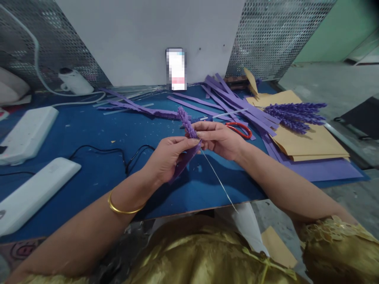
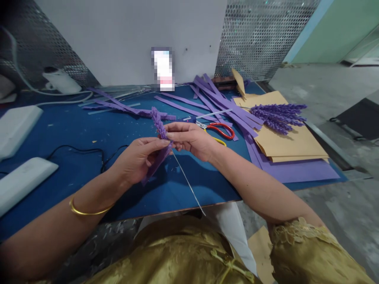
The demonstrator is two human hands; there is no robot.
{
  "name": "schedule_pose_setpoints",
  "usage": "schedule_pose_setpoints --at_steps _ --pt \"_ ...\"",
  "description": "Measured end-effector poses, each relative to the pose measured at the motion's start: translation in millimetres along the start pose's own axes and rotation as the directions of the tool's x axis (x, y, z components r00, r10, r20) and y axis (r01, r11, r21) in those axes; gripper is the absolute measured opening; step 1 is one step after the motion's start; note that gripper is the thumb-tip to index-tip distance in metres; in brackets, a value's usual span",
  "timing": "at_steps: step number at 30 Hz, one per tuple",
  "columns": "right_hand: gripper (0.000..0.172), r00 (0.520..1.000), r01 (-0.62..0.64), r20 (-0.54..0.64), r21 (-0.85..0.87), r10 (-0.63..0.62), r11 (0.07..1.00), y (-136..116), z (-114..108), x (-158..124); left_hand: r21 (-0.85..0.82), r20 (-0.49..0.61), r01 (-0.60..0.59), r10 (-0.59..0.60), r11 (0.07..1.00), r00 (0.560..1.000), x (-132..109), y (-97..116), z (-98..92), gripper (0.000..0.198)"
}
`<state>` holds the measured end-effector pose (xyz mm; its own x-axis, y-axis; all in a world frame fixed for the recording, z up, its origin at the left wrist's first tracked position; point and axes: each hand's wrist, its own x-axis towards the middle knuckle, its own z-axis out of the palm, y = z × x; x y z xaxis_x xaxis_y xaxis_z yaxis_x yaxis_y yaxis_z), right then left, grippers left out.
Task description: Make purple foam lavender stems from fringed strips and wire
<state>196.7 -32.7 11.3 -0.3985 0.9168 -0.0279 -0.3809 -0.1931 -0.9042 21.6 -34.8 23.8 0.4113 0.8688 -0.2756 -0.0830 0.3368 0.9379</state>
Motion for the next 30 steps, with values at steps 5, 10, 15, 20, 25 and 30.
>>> schedule_pose_setpoints --at_steps 5,10,15,20,25,30 --pt "0.028 0.999 -0.018 0.039 0.048 0.016 0.999 0.7 0.7 0.8 -0.058 0.033 0.038 -0.036 0.998 0.999 -0.9 -0.8 0.6 0.022" --pt "0.028 0.999 -0.028 -0.014 0.037 0.029 0.999 -0.4 -1.1 0.5 -0.037 0.123 0.064 -0.059 0.997 0.991 -1.0 0.2 -1.1 0.029" --pt "0.029 1.000 -0.003 0.006 0.025 0.003 1.000 -3.7 -6.4 0.7 -0.030 0.174 0.093 -0.086 0.995 0.981 1.1 7.1 -5.0 0.023" --pt "0.029 1.000 -0.028 0.005 -0.014 0.028 1.000 -5.8 -6.6 0.3 0.079 0.139 0.108 -0.119 0.991 0.983 2.4 7.8 -5.6 0.019" --pt "0.028 0.998 -0.057 0.006 -0.082 0.058 0.995 -8.1 -4.9 -1.8 0.105 0.124 0.073 -0.086 0.992 0.989 3.3 4.3 -5.1 0.020" --pt "0.028 0.995 -0.095 0.006 -0.181 0.098 0.979 -10.2 -3.5 -4.2 0.088 0.112 0.099 -0.109 0.991 0.988 4.6 -1.5 -4.5 0.016"
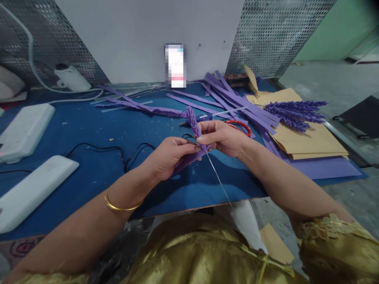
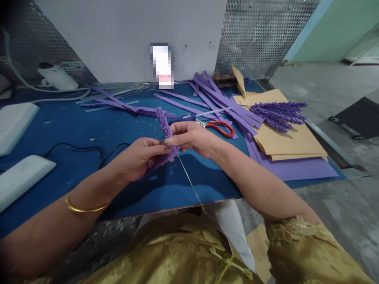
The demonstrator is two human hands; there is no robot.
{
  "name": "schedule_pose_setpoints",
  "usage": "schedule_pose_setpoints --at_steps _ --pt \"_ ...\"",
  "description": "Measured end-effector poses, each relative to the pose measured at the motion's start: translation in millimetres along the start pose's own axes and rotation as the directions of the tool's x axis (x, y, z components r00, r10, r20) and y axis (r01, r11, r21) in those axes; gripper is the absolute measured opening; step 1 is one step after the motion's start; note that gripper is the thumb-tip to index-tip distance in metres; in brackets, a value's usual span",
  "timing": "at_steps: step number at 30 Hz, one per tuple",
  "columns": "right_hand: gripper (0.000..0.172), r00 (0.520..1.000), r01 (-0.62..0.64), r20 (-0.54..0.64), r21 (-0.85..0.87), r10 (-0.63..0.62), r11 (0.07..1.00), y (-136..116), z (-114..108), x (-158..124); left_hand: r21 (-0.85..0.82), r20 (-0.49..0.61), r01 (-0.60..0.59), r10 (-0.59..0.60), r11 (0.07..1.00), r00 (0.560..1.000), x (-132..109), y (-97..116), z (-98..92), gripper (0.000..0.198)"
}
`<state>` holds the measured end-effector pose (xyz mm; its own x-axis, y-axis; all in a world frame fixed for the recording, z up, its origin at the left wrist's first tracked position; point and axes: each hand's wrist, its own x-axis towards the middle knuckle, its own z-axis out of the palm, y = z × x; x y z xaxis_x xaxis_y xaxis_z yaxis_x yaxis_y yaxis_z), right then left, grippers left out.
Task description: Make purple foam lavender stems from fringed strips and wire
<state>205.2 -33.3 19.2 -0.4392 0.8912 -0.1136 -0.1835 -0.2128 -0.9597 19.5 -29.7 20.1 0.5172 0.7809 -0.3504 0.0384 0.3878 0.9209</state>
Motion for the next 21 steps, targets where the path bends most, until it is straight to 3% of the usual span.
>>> schedule_pose_setpoints --at_steps 9,15,21 --pt "0.032 0.987 0.102 -0.112 -0.091 -0.112 0.991 2.3 5.7 0.8 -0.073 -0.028 0.006 -0.008 0.997 1.000 -0.6 1.1 4.6 0.012" --pt "0.037 0.982 0.096 -0.151 -0.106 -0.111 0.990 2.7 9.9 0.8 -0.085 -0.021 -0.035 0.034 0.996 0.999 -0.9 1.0 3.7 0.009" --pt "0.038 0.974 0.131 -0.167 -0.120 -0.150 0.984 7.5 12.7 2.0 0.043 -0.050 -0.067 0.069 0.997 0.996 -1.7 -3.8 3.5 0.019"
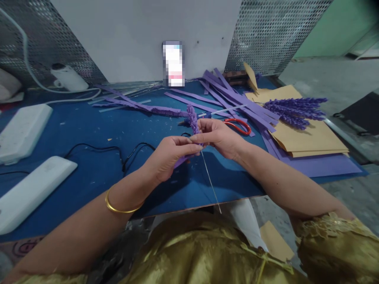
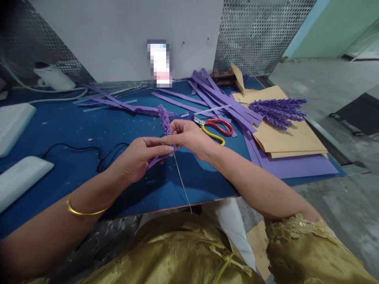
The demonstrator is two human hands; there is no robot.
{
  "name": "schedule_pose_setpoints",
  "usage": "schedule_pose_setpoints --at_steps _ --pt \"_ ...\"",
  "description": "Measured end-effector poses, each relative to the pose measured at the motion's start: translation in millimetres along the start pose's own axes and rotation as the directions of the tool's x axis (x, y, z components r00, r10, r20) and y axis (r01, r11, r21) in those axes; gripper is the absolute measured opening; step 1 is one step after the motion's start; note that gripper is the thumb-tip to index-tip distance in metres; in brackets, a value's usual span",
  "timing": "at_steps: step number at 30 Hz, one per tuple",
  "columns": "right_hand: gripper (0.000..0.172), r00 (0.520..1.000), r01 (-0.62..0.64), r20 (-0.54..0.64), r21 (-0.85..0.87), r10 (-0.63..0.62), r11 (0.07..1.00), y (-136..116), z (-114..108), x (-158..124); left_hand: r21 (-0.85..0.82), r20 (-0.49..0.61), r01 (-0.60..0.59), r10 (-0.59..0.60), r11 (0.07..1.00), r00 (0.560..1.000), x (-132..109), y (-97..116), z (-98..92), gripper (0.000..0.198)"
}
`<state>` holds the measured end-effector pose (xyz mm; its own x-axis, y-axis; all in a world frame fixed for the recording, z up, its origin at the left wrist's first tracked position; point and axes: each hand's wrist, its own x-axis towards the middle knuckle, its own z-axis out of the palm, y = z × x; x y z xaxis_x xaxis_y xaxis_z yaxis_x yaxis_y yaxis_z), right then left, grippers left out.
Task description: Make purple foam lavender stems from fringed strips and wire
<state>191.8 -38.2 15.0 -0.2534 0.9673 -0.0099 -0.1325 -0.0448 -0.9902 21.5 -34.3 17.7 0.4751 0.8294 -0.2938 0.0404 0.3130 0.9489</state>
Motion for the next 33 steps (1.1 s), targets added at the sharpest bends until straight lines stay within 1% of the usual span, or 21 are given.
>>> schedule_pose_setpoints --at_steps 2,6,11,13,15,18,22,25,30,33 --pt "0.038 1.000 0.019 -0.014 -0.024 -0.019 1.000 2.3 1.8 0.1 0.051 -0.017 -0.029 0.030 0.998 0.999 -0.1 -2.4 0.2 0.022" --pt "0.036 0.998 0.047 -0.027 -0.055 -0.049 0.997 5.5 3.6 0.0 0.104 -0.042 -0.055 0.060 0.993 0.997 -0.3 -5.2 1.8 0.020" --pt "0.038 0.998 0.055 -0.006 -0.046 -0.055 0.997 5.5 2.4 -0.2 0.063 -0.048 -0.027 0.030 0.998 0.998 0.2 -5.3 3.1 0.019" --pt "0.037 0.999 0.046 0.013 -0.039 -0.046 0.998 4.4 2.2 -0.3 0.039 -0.047 -0.019 0.021 0.999 0.999 0.6 -5.1 2.8 0.019" --pt "0.031 0.999 0.020 0.034 -0.002 -0.020 1.000 3.1 2.3 -0.4 0.005 -0.048 -0.021 0.021 1.000 0.999 0.8 -4.1 2.5 0.019" --pt "0.025 0.997 -0.040 0.067 0.119 0.032 0.992 1.9 1.3 0.1 -0.058 -0.057 -0.005 0.001 0.998 0.998 0.2 -1.0 2.6 0.018" --pt "0.025 0.988 -0.087 0.148 0.248 0.051 0.965 3.6 -3.2 2.7 -0.141 -0.065 0.034 -0.044 0.989 0.997 -1.3 3.4 3.8 0.018" --pt "0.026 0.978 -0.105 0.201 0.278 0.049 0.955 6.0 -6.1 4.7 -0.174 -0.064 0.054 -0.066 0.983 0.996 -2.4 4.9 4.6 0.019" --pt "0.027 0.981 -0.092 0.189 0.283 0.039 0.955 6.6 -8.5 6.2 -0.184 0.004 0.084 -0.085 0.979 0.996 -4.0 6.6 4.1 0.021" --pt "0.031 0.968 -0.101 0.249 0.295 0.025 0.950 4.5 -11.1 6.9 -0.192 0.002 0.062 -0.063 0.979 0.998 -4.2 7.3 3.1 0.022"
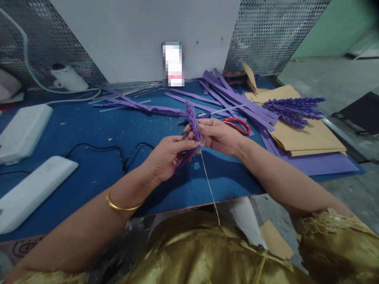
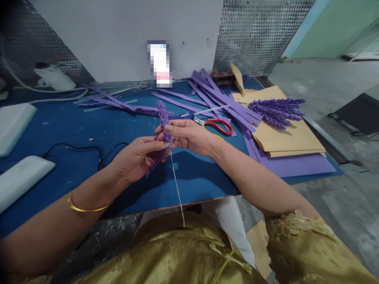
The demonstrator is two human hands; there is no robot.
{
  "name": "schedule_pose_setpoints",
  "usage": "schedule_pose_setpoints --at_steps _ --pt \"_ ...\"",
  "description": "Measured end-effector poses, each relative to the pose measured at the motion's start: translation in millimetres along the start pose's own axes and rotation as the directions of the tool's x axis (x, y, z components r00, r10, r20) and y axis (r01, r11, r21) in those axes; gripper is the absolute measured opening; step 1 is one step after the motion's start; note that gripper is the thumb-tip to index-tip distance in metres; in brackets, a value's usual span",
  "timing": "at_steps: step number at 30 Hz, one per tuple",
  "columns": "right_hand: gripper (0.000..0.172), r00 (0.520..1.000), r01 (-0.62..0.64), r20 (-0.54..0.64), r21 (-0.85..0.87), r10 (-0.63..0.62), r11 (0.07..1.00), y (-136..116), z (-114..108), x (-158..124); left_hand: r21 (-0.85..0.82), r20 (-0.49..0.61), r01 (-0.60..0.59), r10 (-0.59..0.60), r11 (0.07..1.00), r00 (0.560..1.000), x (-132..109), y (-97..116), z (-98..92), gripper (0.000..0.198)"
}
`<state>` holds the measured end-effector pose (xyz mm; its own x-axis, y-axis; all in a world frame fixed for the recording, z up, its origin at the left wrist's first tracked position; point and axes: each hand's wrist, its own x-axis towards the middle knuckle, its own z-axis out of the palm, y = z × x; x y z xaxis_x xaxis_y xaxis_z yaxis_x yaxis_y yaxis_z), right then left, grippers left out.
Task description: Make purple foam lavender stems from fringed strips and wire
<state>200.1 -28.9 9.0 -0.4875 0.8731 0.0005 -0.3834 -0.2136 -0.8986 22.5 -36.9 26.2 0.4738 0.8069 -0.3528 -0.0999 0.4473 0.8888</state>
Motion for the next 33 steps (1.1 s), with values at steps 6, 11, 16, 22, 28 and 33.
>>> schedule_pose_setpoints --at_steps 6,11,16,22,28,33 --pt "0.029 1.000 0.019 -0.002 -0.041 -0.019 0.999 -2.3 -3.0 -0.4 0.032 0.036 -0.001 0.000 0.999 0.999 0.8 -0.4 -2.6 0.021" --pt "0.026 0.999 0.028 0.016 -0.049 -0.028 0.998 -6.0 -4.2 -1.6 0.048 0.096 0.026 -0.030 0.999 0.995 -0.3 6.0 -4.9 0.018" --pt "0.026 1.000 0.021 0.002 -0.080 -0.021 0.997 -8.7 -5.4 -2.6 0.146 0.085 0.041 -0.054 0.988 0.995 1.0 9.9 -7.1 0.018" --pt "0.023 0.999 0.034 -0.027 -0.179 -0.039 0.983 -6.9 -5.3 -3.3 0.205 0.044 0.017 -0.026 0.979 0.999 4.0 4.5 -6.6 0.018" --pt "0.020 0.996 0.084 -0.016 -0.313 -0.093 0.946 -6.0 -1.7 -3.8 0.162 0.015 0.023 -0.026 0.987 1.000 6.4 -1.5 -5.8 0.016" --pt "0.019 0.995 0.085 -0.025 -0.337 -0.099 0.938 -6.0 4.8 -4.5 0.124 -0.005 0.043 -0.042 0.991 0.999 6.9 -3.4 -5.2 0.018"
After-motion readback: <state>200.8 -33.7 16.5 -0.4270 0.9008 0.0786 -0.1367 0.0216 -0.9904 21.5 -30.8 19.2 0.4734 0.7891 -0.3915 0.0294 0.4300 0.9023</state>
